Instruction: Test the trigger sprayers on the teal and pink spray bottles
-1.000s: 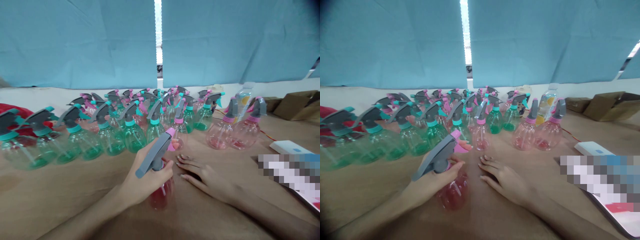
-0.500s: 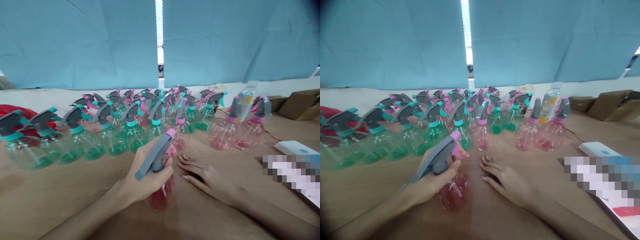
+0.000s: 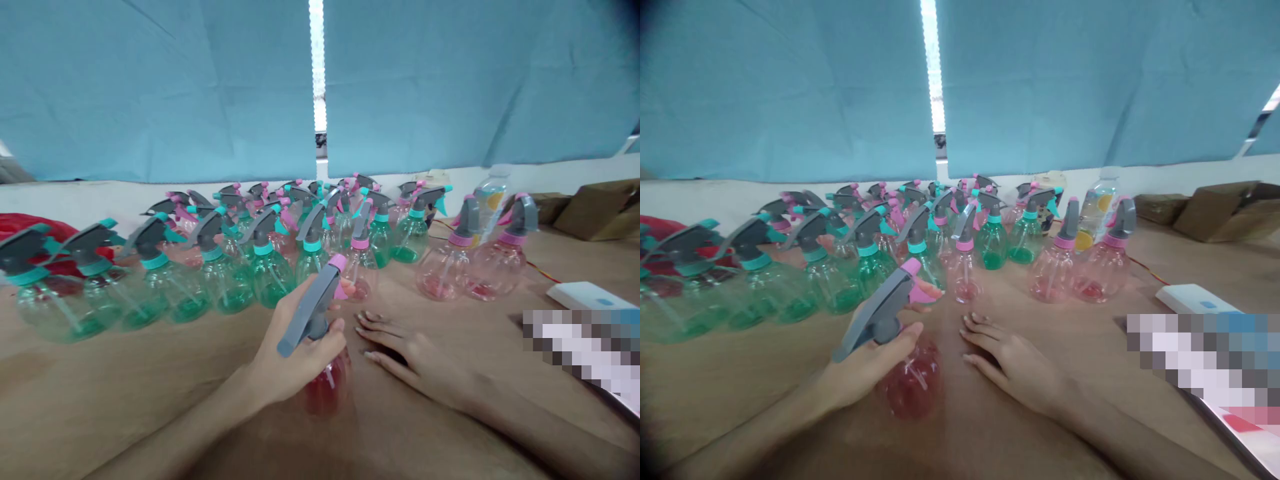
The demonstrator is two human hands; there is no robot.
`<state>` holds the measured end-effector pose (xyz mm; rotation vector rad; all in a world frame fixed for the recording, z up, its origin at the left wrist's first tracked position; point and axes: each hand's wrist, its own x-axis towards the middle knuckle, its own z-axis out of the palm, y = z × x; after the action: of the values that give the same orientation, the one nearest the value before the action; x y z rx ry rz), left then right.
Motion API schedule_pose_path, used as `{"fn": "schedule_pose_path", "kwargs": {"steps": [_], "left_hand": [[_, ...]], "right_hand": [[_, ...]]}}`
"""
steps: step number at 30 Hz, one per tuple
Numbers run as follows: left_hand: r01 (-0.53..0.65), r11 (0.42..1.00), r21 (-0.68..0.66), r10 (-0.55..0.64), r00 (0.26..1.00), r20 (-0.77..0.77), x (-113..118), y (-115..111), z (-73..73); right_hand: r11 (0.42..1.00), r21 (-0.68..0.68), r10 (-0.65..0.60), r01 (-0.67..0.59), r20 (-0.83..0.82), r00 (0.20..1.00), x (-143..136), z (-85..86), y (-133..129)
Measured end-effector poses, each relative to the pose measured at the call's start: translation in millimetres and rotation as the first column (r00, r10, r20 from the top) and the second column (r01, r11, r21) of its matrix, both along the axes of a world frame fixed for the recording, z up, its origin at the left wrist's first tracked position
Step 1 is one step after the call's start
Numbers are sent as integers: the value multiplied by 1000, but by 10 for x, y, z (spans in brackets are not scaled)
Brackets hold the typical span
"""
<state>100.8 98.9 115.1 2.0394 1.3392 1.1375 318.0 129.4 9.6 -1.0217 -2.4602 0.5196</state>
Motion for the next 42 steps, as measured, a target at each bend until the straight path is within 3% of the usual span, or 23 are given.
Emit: {"fn": "schedule_pose_path", "kwargs": {"steps": [3, 8, 16, 42], "left_hand": [[66, 998, -21, -64, 996, 55, -3, 9, -64], [45, 999, -28, -44, 997, 60, -4, 29, -108], [92, 996, -1, -92, 993, 74, -1, 44, -94], [54, 998, 20, -55, 998, 42, 10, 24, -80]], "right_hand": [[1000, -12, 3, -3, 14, 1000, 2, 2, 5], [1000, -22, 0, 0, 17, 1000, 7, -7, 11], [1000, -9, 0, 0, 33, 999, 8, -18, 13], [1000, -4, -13, 13, 12, 1000, 7, -24, 7]]}}
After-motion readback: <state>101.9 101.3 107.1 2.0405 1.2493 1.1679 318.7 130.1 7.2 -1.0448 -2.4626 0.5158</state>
